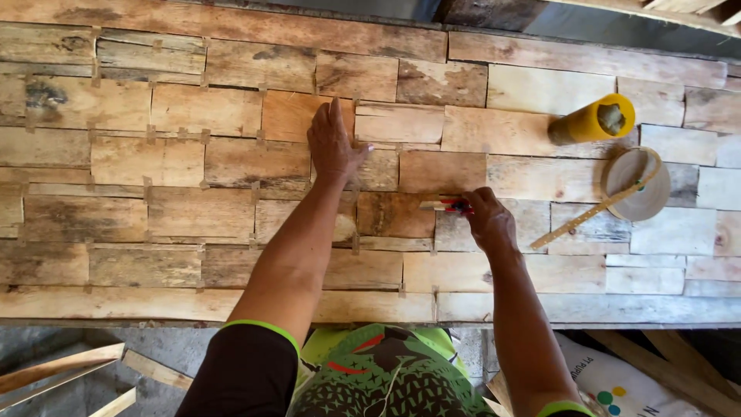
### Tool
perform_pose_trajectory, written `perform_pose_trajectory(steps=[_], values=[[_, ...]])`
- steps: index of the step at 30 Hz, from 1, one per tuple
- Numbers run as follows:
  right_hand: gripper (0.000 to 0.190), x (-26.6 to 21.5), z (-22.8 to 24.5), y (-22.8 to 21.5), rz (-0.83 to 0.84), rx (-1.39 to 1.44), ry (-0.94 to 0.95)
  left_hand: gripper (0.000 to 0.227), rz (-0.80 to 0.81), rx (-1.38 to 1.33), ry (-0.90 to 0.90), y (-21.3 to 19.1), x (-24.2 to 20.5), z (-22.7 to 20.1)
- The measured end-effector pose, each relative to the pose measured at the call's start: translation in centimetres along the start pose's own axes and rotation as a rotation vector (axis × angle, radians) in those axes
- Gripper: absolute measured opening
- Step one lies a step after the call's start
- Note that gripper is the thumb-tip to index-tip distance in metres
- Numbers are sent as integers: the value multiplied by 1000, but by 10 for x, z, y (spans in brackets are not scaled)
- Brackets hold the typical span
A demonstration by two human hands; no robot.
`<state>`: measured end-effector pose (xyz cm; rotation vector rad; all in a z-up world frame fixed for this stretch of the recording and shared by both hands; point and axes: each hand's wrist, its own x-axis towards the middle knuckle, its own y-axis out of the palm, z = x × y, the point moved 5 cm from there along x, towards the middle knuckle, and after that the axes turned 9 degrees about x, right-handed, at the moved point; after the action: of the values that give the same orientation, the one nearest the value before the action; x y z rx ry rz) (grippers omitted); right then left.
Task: Repairing or decorative patching of a wood block surface using wood slivers, adhesive tape, and a utility knife.
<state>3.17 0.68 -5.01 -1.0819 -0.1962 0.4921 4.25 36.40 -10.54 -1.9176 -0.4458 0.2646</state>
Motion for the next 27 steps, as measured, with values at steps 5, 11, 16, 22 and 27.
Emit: perform_pose_trajectory(steps=[5,11,16,22,27], values=[[20,4,-11,3,100,-125,71,117,-212,28,137,38,-31,48],[19,8,-21,-1,155,-273,5,106,-285,34,-228,-27,-143,102],[29,56,5,-12,130,-23,188,101,-277,23,-597,-54,-220,134],[8,150,57,34,-38,1192,69,100,-95,172,-740,-62,-223,133],[16,238,56,106,-67,1601,135,104,-49,248,-743,-52,-211,141]])
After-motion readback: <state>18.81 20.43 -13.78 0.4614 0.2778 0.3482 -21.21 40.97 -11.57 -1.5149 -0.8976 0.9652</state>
